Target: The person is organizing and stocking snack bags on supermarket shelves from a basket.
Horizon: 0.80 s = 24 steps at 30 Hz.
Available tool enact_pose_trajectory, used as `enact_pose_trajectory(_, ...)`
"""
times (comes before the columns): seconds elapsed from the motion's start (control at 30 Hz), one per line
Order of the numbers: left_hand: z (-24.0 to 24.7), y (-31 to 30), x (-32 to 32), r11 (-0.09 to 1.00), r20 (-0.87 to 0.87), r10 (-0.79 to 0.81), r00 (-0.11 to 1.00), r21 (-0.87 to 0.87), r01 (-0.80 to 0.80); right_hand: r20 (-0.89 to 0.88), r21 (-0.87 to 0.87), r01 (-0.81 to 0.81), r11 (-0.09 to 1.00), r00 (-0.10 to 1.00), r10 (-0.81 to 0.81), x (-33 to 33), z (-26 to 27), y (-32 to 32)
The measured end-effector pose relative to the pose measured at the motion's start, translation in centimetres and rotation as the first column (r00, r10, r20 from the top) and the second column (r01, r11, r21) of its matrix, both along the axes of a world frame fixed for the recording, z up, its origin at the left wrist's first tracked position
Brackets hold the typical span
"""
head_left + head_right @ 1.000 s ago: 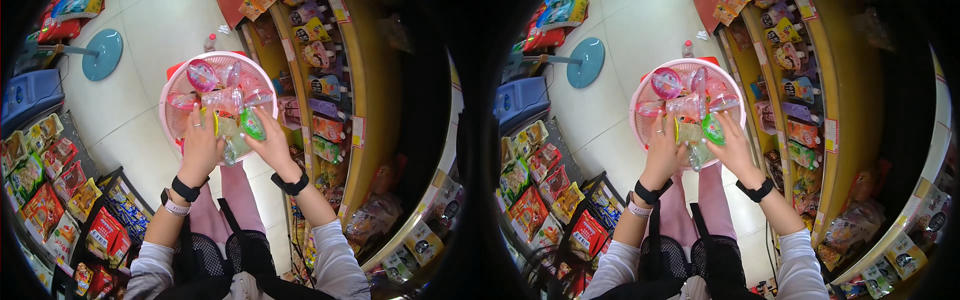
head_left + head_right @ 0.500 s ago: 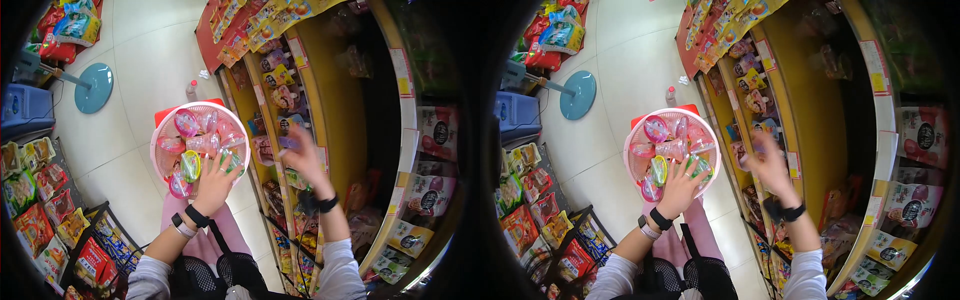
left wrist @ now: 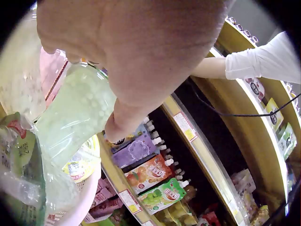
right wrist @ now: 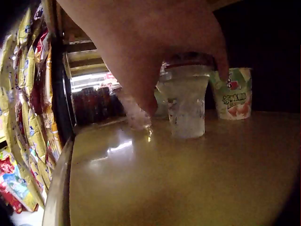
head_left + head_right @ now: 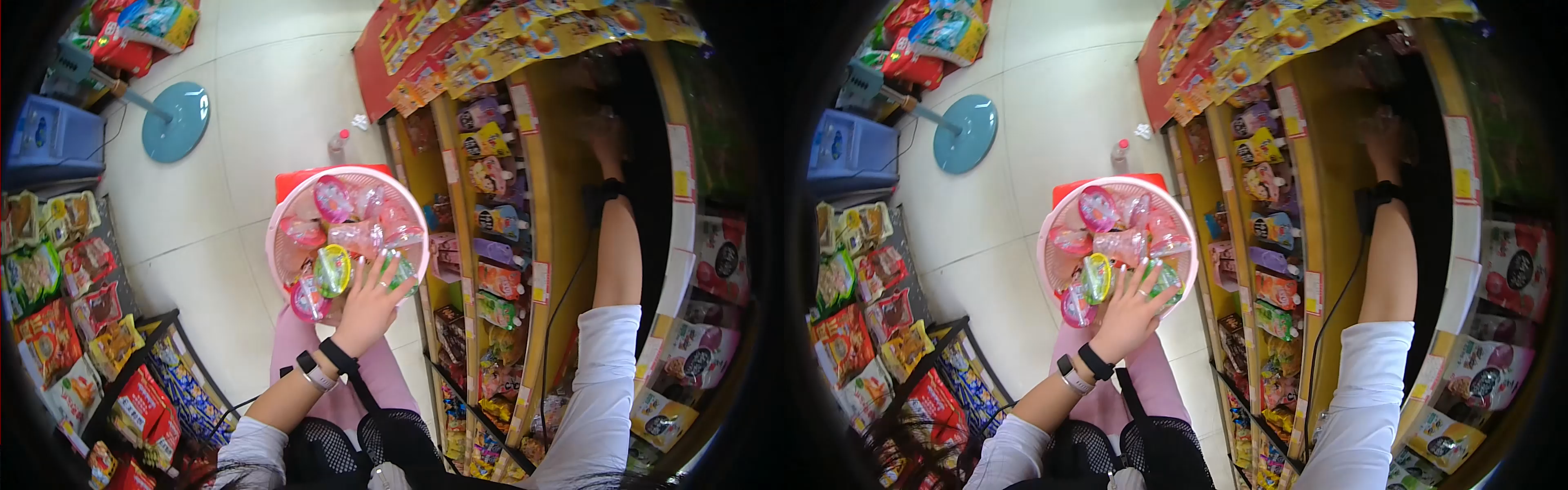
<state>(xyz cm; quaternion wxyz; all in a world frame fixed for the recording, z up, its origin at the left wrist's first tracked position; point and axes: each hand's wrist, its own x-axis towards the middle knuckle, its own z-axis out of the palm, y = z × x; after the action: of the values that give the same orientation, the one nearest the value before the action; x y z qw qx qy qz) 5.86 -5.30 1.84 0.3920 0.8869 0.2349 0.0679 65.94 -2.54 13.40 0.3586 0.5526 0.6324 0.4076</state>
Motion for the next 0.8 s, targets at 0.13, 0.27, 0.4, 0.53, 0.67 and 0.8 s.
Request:
enact_pose_trajectory(0.13,0.2,-0.5,0.2,0.999,-0.001,0.026,1.0,-0.045,-0.026,-0.788,0.116,0.813,0.571,0.425,-0.445,-7.3,3.0,3.4)
enact_pose_trajectory(0.27,1.0,-0.9,0.1,0.99,-0.026,0.043,0.999,-0.134,-0.046,-0.815,0.373,0.768,0.521,0.539,-0.211,-5.8,1.7,2.5)
enact_pose_trajectory(0.4,1.9,-1.4,-0.2,0.984,-0.016,0.065,0.998,-0.166,-0.067,-0.857,0.329,0.769,0.548,0.486,-0.169,-6.3,2.1,2.6)
enact_pose_trajectory(0.53,3.6,-0.9,-1.1,0.959,0.046,0.092,0.995,-0.271,-0.076,-0.894,0.302,0.813,0.498,0.423,-0.148,-8.0,2.4,1.1)
enact_pose_trajectory(0.67,4.0,0.6,-2.2,0.915,0.1,0.208,0.973,-0.372,-0.158,-0.725,0.628,0.595,0.501,0.214,0.655,-18.0,2.5,-4.0)
enact_pose_trajectory(0.8,2.3,3.4,-3.5,0.879,0.135,0.41,0.902,-0.321,-0.352,-0.841,0.497,0.589,0.637,0.147,0.52,-28.7,1.7,-8.7)
